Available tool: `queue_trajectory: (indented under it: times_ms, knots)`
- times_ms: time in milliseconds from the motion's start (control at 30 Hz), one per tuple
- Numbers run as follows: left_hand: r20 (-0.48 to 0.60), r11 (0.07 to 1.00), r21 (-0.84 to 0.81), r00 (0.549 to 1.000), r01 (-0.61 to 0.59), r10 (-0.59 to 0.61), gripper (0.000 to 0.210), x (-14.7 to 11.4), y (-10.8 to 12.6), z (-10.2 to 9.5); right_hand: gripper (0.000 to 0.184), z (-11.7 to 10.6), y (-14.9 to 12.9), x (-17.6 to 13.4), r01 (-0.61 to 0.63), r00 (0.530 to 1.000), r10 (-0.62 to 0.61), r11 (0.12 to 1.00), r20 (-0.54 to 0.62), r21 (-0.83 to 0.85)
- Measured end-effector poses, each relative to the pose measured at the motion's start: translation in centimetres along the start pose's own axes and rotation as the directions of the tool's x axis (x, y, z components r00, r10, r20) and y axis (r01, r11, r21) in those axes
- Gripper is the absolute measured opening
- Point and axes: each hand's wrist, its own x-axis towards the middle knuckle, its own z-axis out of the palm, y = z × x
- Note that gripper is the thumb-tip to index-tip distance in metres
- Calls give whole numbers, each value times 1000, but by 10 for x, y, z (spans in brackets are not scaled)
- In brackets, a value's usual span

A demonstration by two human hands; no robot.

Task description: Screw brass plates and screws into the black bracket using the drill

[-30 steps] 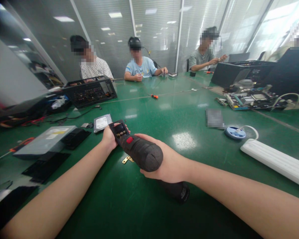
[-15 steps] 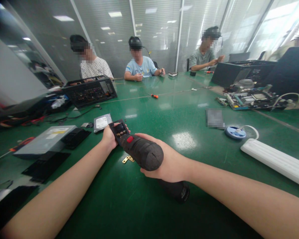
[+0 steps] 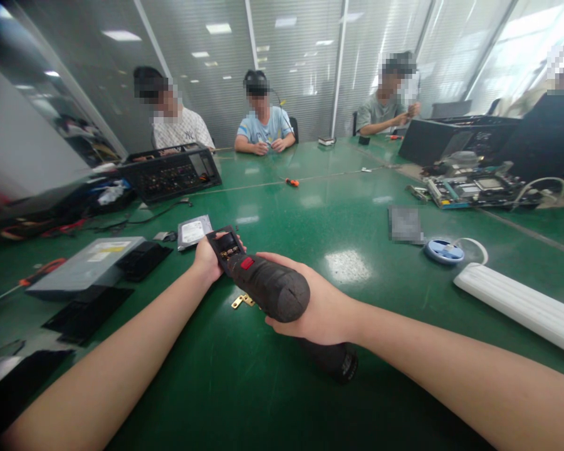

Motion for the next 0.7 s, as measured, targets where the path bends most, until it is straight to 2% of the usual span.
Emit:
queue_trajectory:
  times_ms: [333,700]
  knots:
    - [-16,999,-30,999,33,-33,35,-2,1,2,86,1,-2,0,10,1000,-10,1000,-3,-15]
    - [21,1000,-16,1000,17,-17,30,-1,0,2,86,0,0,-1,9,1000,-8,1000,3,-8]
